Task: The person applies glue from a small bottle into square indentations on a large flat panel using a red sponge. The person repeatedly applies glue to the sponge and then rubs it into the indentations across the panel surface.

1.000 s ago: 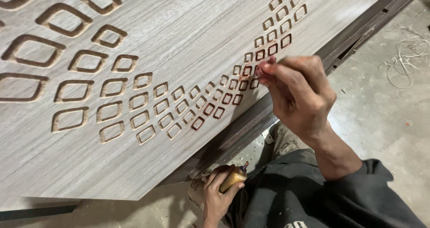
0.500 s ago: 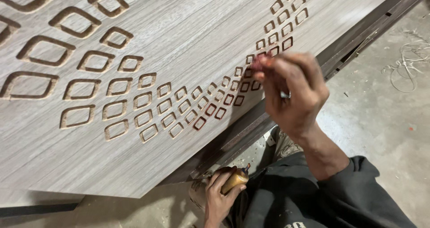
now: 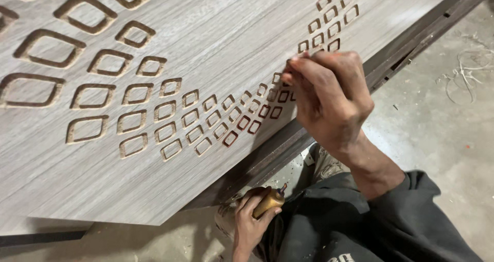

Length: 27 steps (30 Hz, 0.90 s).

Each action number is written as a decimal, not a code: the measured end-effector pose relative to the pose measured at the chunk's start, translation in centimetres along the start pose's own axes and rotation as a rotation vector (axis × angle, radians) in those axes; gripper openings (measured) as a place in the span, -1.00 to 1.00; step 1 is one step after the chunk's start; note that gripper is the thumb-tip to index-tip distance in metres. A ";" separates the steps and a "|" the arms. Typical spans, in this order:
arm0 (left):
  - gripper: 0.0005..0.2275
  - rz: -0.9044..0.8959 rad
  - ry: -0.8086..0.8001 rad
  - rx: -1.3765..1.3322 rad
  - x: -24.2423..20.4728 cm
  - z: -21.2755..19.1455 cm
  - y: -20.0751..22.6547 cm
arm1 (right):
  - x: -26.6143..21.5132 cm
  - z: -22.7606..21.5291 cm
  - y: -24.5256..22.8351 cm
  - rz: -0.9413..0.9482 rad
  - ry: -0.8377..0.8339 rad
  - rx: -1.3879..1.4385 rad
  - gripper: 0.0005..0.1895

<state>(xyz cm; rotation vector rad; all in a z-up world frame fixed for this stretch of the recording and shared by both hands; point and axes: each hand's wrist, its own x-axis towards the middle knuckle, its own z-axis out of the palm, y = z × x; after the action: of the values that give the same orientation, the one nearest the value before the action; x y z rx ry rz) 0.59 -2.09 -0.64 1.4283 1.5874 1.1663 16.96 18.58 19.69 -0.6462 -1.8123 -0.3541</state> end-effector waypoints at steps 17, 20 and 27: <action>-0.57 0.054 0.008 0.048 -0.4 0.0 -1.7 | -0.5 0.8 0.1 0.050 0.039 -0.024 -0.74; -0.57 0.051 0.019 0.055 -0.1 0.1 -1.5 | -0.3 0.8 0.2 0.018 0.021 -0.024 -0.75; -0.54 -0.019 -0.006 0.011 0.0 0.4 -1.3 | -0.2 0.8 1.2 -0.005 0.031 -0.024 -0.76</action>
<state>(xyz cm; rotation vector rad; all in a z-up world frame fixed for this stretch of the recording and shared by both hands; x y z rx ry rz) 0.46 -2.03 -1.95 1.4194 1.6023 1.1424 17.08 19.94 19.14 -0.6504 -1.7831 -0.3876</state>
